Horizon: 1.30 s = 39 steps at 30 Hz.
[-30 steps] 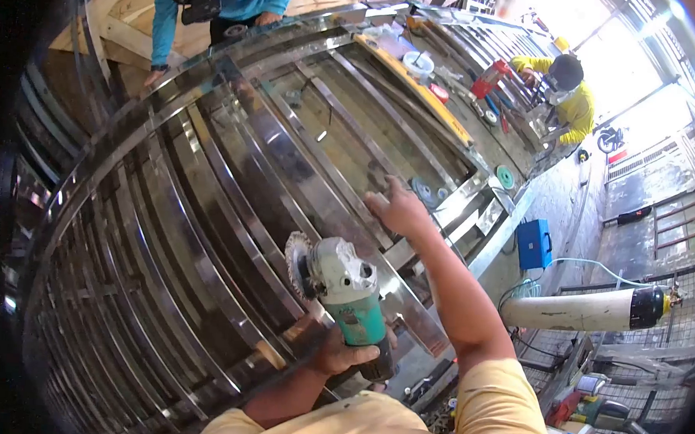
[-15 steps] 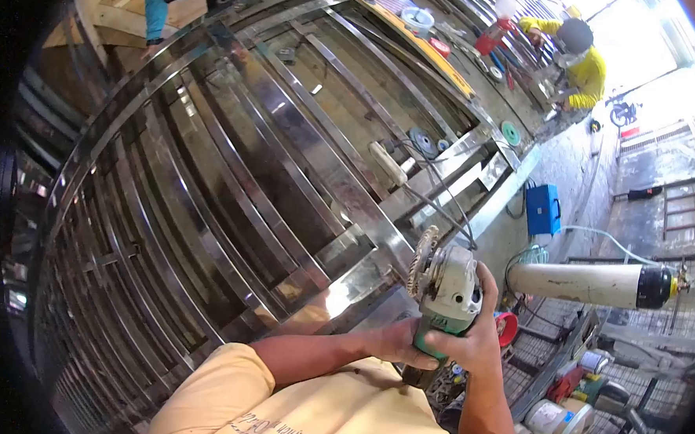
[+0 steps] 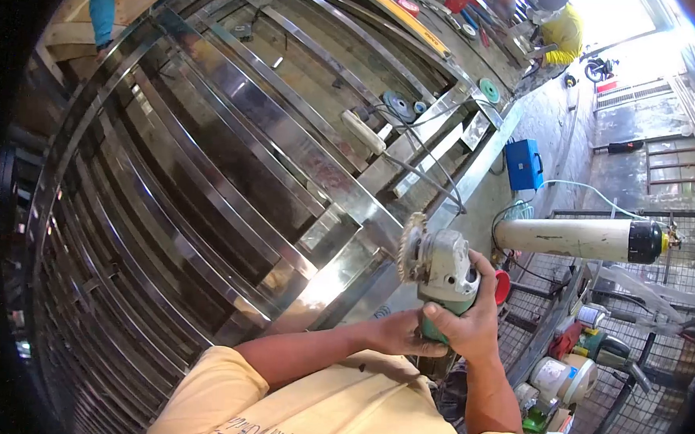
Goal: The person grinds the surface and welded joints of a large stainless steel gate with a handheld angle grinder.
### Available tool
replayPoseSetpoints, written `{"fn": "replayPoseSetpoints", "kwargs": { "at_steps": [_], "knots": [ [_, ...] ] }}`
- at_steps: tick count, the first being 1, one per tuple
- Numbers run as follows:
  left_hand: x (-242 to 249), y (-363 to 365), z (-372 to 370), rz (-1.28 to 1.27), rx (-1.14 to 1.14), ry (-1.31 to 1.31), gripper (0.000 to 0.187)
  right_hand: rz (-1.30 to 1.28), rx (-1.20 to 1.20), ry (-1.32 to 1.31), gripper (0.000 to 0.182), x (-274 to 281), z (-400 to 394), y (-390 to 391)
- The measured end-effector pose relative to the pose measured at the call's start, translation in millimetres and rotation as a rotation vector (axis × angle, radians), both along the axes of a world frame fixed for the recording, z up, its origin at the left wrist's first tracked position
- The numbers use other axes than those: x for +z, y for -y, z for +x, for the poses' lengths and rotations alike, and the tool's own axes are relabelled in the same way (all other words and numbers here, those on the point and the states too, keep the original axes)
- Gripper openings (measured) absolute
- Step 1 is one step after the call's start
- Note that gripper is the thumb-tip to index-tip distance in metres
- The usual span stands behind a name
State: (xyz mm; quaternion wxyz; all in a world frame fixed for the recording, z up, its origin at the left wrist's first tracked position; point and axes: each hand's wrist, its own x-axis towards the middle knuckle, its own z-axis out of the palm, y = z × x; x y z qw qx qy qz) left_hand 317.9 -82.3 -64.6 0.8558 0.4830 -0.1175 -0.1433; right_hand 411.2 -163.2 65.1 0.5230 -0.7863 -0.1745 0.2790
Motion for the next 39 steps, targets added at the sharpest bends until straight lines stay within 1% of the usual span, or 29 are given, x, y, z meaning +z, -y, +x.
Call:
{"fn": "replayPoseSetpoints", "kwargs": {
  "at_steps": [3, 6, 7, 8, 10, 11, 13, 14, 16, 17, 19, 20, 21, 22, 23, 24, 25, 26, 27, 28, 29, 30, 32, 35, 37, 39],
  "knots": [
    [3.5, 0.6, 0.8, -0.09, -0.013, -0.096, 0.064, 0.009, -0.038, -0.026, 0.107, -2.7, 2.0, 0.1],
    [6.4, -0.8, -2.2, -0.255, 0.061, -0.126, 0.065, 0.007, 0.005, 0.011, 0.109, -8.4, -2.6, 2.0],
    [4.6, -6.5, -3.7, -0.222, 0.004, -0.181, 0.064, 0.012, 0.033, -0.025, 0.112, -3.7, -4.5, -2.7],
    [3.8, -8.4, -3.6, -0.275, 0.025, -0.173, 0.064, -0.032, 0.114, 0.067, 0.113, -9.9, -1.1, 0.4],
    [1.3, -9.8, -6.4, -0.384, 0.076, -0.167, 0.065, 0.021, 0.14, 0.018, 0.118, -7.6, -1.3, -4.1],
    [1.5, -14.4, -4.5, -0.305, 0.115, -0.117, 0.063, 0.031, 0.145, 0.019, 0.116, -2.4, 0.4, -8.4],
    [5.5, -18.8, 0.3, -0.231, 0.249, -0.077, 0.059, 0.051, 0.164, 0.022, 0.113, 4.6, 6.0, -18.7],
    [8.2, -21.5, 1.6, -0.196, 0.319, -0.056, 0.057, 0.1, 0.229, -0.017, 0.111, 3.7, 16.2, -21.9],
    [14.4, -39.3, 4.1, -0.201, 0.326, -0.086, 0.053, 0.196, 0.36, -0.088, 0.105, 0.1, 45.6, -29.6],
    [18.5, -48.5, 6.7, -0.205, 0.329, -0.097, 0.051, 0.293, 0.357, -0.187, 0.09, -1.9, 57.1, -39.8],
    [25.2, -62.0, 11.4, -0.178, 0.422, -0.042, 0.044, 0.132, 0.209, -0.153, 0.075, -9.1, 90.1, -73.0],
    [30.4, -71.4, 13.2, -0.163, 0.469, -0.013, 0.04, -0.012, 0.242, -0.011, 0.068, -22.5, 109.6, -92.3],
    [49.4, -89.2, 11.5, -0.12, 0.452, -0.051, 0.041, -0.155, 0.271, 0.134, 0.061, -41.0, 128.5, -113.3],
    [49.1, -97.3, 10.5, -0.086, 0.485, -0.047, 0.042, -0.294, 0.322, 0.322, 0.064, -60.3, 140.7, -136.1],
    [47.0, -102.0, 8.9, -0.053, 0.515, -0.04, 0.042, -0.389, 0.373, 0.364, 0.075, -72.7, 149.0, -160.0],
    [43.4, -104.5, 8.6, -0.023, 0.54, -0.029, 0.042, -0.4, 0.396, 0.464, 0.075, -87.9, 153.2, -182.5],
    [30.2, -102.9, 9.2, -0.067, 0.568, 0.012, 0.052, -0.507, 0.501, 0.451, 0.075, -91.7, 158.0, -207.6],
    [23.8, -103.0, 9.2, -0.094, 0.594, 0.007, 0.054, -0.504, 0.516, 0.69, 0.076, -141.3, 174.3, -223.0],
    [18.2, -105.4, 9.1, -0.119, 0.619, 0.003, 0.057, -0.638, 0.574, 0.703, 0.079, -132.4, 170.1, -244.3],
    [10.0, -108.1, 7.2, -0.145, 0.644, -0.006, 0.06, -0.695, 0.62, 0.808, 0.081, -153.6, 176.2, -258.9],
    [-7.3, -110.4, 6.0, -0.098, 0.684, 0.032, 0.064, -0.848, 0.686, 0.804, 0.083, -145.7, 170.4, -273.0],
    [-1.5, -114.3, 8.4, -0.172, 0.701, 0.008, 0.063, -0.949, 0.707, 0.754, 0.086, -144.7, 164.4, -283.9],
    [13.3, -120.0, 6.3, -0.321, 0.736, -0.053, 0.061, -1.005, 0.684, 0.706, 0.086, -155.3, 159.7, -296.3],
    [17.4, -126.1, 9.7, -0.384, 0.737, -0.015, 0.059, -0.995, 0.577, 0.584, 0.079, -165.4, 165.0, -303.5],
    [16.8, -126.1, 10.0, -0.418, 0.742, -0.01, 0.058, -1.038, 0.504, 0.599, 0.067, -181.3, 168.5, -304.7],
    [13.2, -124.5, 10.0, -0.44, 0.743, -0.01, 0.057, -1.035, 0.46, 0.638, 0.052, -179.3, 163.4, -305.0]
  ]
}}
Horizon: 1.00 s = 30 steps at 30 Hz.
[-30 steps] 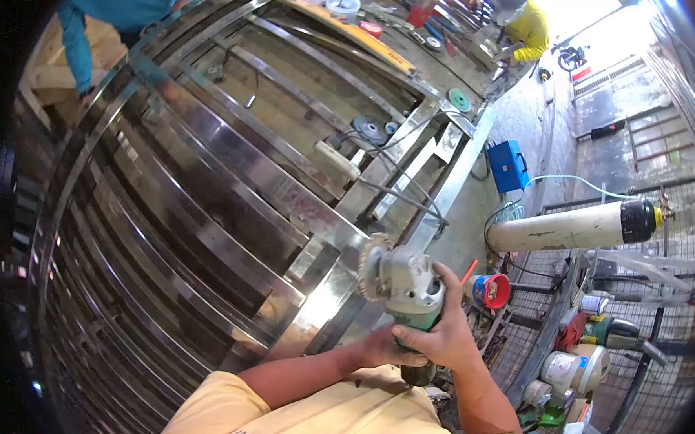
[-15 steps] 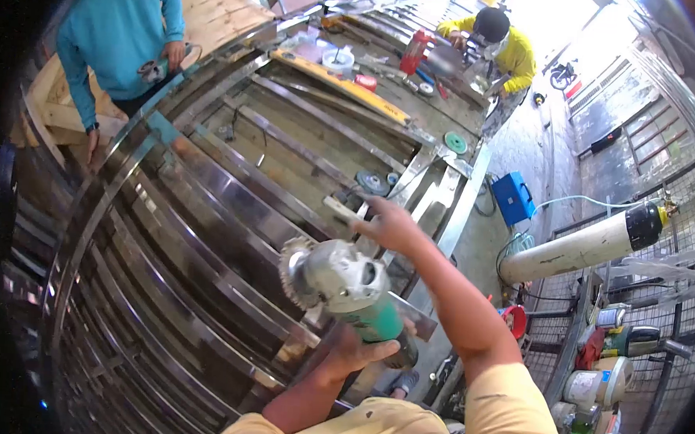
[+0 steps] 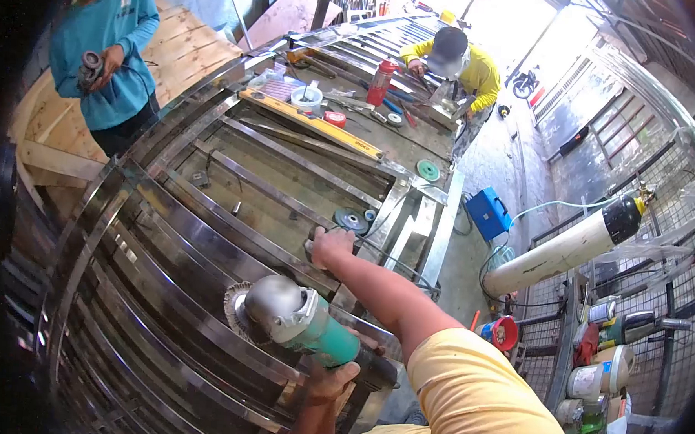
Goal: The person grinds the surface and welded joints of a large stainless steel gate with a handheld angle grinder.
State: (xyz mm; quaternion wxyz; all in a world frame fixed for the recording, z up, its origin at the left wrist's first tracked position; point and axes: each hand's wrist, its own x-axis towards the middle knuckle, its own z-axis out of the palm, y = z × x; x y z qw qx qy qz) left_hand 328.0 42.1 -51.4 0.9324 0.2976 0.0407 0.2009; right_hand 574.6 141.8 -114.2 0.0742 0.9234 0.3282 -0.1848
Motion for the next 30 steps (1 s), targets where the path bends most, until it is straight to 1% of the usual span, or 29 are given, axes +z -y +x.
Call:
{"fn": "replayPoseSetpoints", "kwargs": {
  "at_steps": [2, 5, 8, 11, 14, 16, 18, 21, 22, 25, 27, 29, 30],
  "knots": [
    [0.3, 0.2, -0.9, -0.006, -0.009, -0.017, 0.057, 0.051, 0.02, 0.035, 0.037, 3.4, -8.4, 4.2],
    [2.7, -1.5, -3.1, 0.027, -0.012, -0.01, 0.057, 0.182, 0.077, -0.098, 0.038, 9.4, -9.2, 10.4],
    [8.3, -4.3, -4.5, 0.064, -0.006, -0.02, 0.057, 0.095, 0.282, 0.015, 0.037, 18.6, -17.0, 12.0],
    [16.9, -6.0, -5.2, 0.06, -0.01, -0.031, 0.057, 0.037, 0.356, 0.009, 0.035, 26.0, -16.3, 11.6],
    [20.8, -5.0, -4.2, 0.031, -0.009, -0.026, 0.056, 0.217, 0.312, 0.104, 0.037, 8.3, -9.7, 21.7],
    [20.9, -5.9, -5.0, 0.041, -0.005, -0.027, 0.055, 0.142, 0.292, 0.063, 0.049, -2.7, -11.0, 21.8],
    [18.6, -6.6, -4.5, 0.08, 0.002, -0.028, 0.055, 0.072, 0.279, 0.027, 0.063, -2.3, -11.4, 20.4],
    [10.0, -7.7, -4.6, 0.117, -0.017, -0.042, 0.054, 0.066, 0.287, 0.01, 0.057, -0.9, -9.7, 22.4],
    [7.7, -7.9, -4.3, 0.109, -0.027, -0.038, 0.055, 0.032, 0.313, 0.036, 0.07, -11.2, -4.0, 21.9],
    [7.0, -5.8, -1.4, 0.076, -0.032, -0.036, 0.057, 0.097, 0.347, 0.018, 0.079, -4.7, 1.1, 28.5],
    [10.2, -3.1, -1.7, 0.04, -0.009, -0.059, 0.06, 0.142, 0.327, -0.041, 0.079, 6.0, 6.3, 31.7],
    [15.8, -4.4, -2.8, 0.011, -0.019, -0.08, 0.058, 0.158, 0.294, -0.103, 0.078, 20.6, 12.8, 34.3],
    [18.1, -4.5, -3.4, -0.004, -0.026, -0.092, 0.058, 0.25, 0.281, -0.149, 0.072, 14.8, 25.5, 36.0]
  ]
}}
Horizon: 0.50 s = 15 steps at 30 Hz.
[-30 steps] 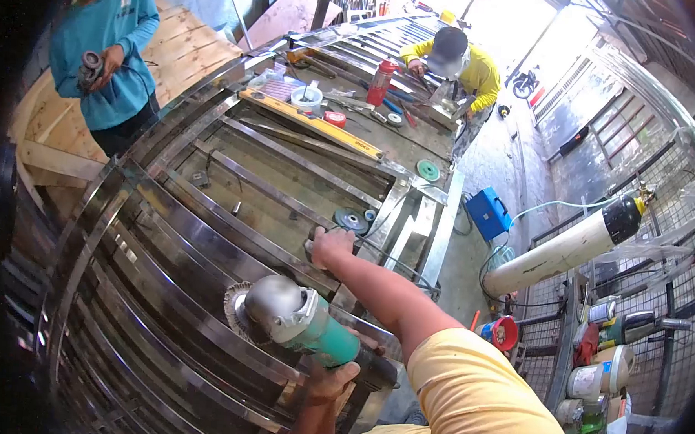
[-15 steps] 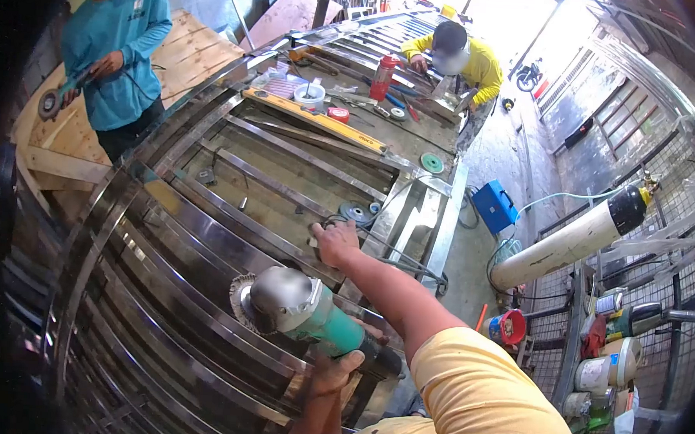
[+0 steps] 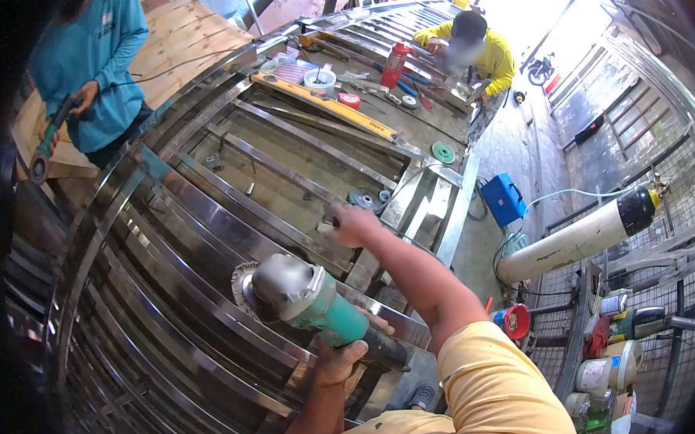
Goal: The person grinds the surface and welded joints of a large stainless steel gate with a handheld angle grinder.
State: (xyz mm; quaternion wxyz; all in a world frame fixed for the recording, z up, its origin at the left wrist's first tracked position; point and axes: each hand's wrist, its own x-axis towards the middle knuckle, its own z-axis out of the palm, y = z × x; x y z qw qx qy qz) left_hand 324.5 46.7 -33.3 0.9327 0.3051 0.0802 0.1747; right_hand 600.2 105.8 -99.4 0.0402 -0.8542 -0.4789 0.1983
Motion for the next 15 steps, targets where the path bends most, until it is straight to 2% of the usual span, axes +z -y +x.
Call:
{"fn": "replayPoseSetpoints", "kwargs": {
  "at_steps": [3, 4, 10, 13, 15],
  "knots": [
    [2.1, -0.1, -0.2, -0.012, 0.01, 0.003, 0.057, 0.17, -0.175, 0.086, 0.064, -11.2, 24.2, 4.7],
    [2.0, -0.2, 0.2, -0.014, 0.006, 0.003, 0.057, 0.207, -0.133, 0.115, 0.059, -13.3, 29.6, 9.3],
    [-13.2, 0.9, 3.7, 0.055, 0.006, 0.01, 0.058, 0.036, -0.076, 0.213, 0.061, -14.6, 21.8, -6.0],
    [-14.4, 1.5, 1.7, 0.051, 0.032, 0.02, 0.058, -0.067, -0.095, -0.031, 0.058, 9.3, 20.3, -27.1],
    [-10.1, 2.2, 1.7, 0.007, 0.033, 0.049, 0.06, -0.117, 0.026, -0.087, 0.053, 5.4, 25.9, -35.7]
  ]
}}
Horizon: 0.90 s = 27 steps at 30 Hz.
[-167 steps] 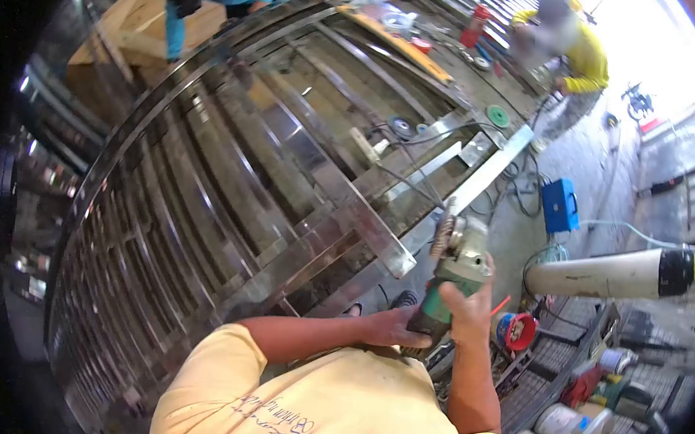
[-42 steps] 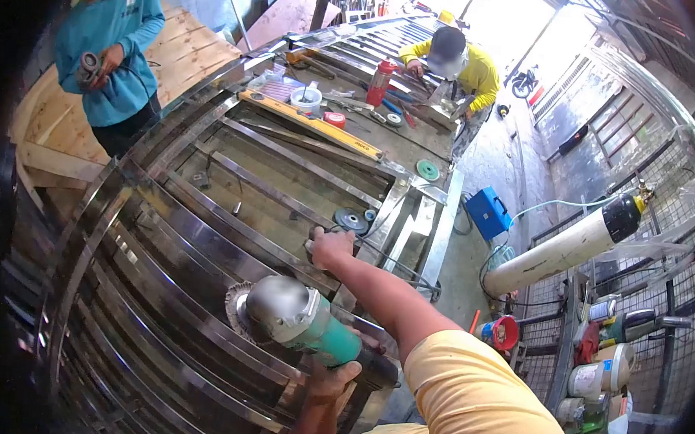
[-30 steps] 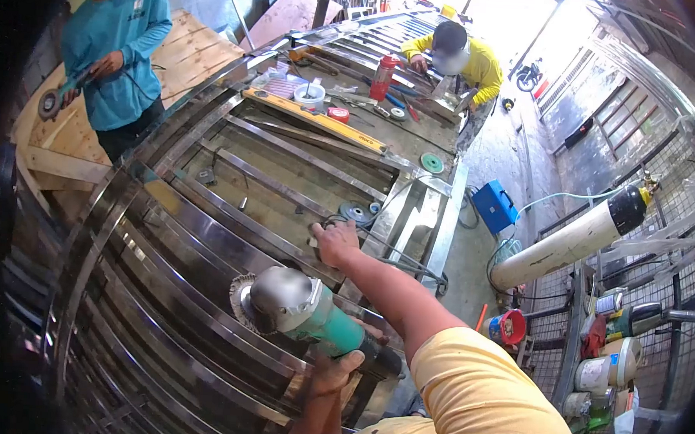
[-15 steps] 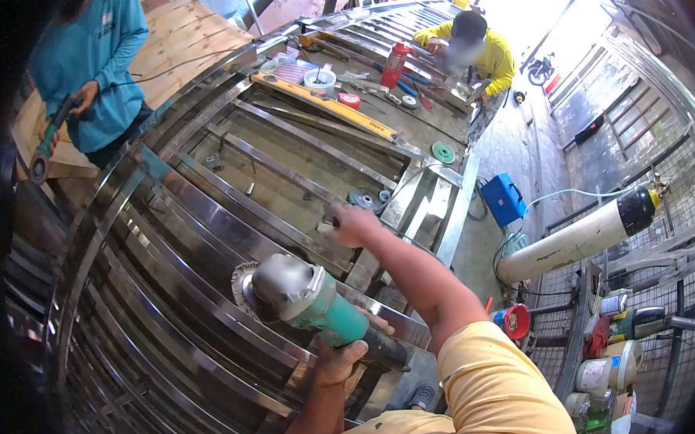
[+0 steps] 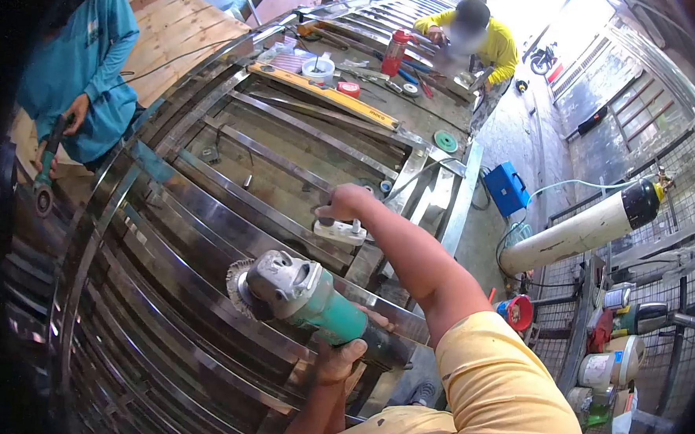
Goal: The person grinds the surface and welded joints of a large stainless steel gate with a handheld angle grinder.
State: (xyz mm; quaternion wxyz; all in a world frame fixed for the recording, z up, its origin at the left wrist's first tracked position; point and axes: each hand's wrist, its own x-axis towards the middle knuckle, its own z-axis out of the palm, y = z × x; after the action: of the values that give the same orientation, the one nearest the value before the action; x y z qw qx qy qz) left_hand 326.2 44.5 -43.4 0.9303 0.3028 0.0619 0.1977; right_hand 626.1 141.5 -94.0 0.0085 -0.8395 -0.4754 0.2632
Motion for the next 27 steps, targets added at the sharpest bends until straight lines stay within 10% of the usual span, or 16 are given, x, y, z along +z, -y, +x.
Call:
{"fn": "replayPoseSetpoints", "kwargs": {
  "at_steps": [10, 15, 22, 27],
  "knots": [
    [-1.1, -0.8, -2.8, -0.058, -0.016, -0.046, 0.062, -0.172, 0.122, -0.003, 0.045, 9.4, -9.5, -10.6],
    [-2.8, -0.7, -4.0, -0.078, -0.001, -0.003, 0.063, -0.235, -0.292, -0.294, 0.041, 29.7, -2.4, -7.6],
    [10.9, -5.2, -3.5, -0.071, 0.003, 0.0, 0.06, -0.384, 0.144, 0.146, 0.042, -10.7, 30.9, 2.7],
    [1.3, -4.8, -3.2, -0.018, 0.011, -0.002, 0.06, -0.383, -0.03, 0.025, 0.057, -2.8, 40.1, 14.6]
  ]
}}
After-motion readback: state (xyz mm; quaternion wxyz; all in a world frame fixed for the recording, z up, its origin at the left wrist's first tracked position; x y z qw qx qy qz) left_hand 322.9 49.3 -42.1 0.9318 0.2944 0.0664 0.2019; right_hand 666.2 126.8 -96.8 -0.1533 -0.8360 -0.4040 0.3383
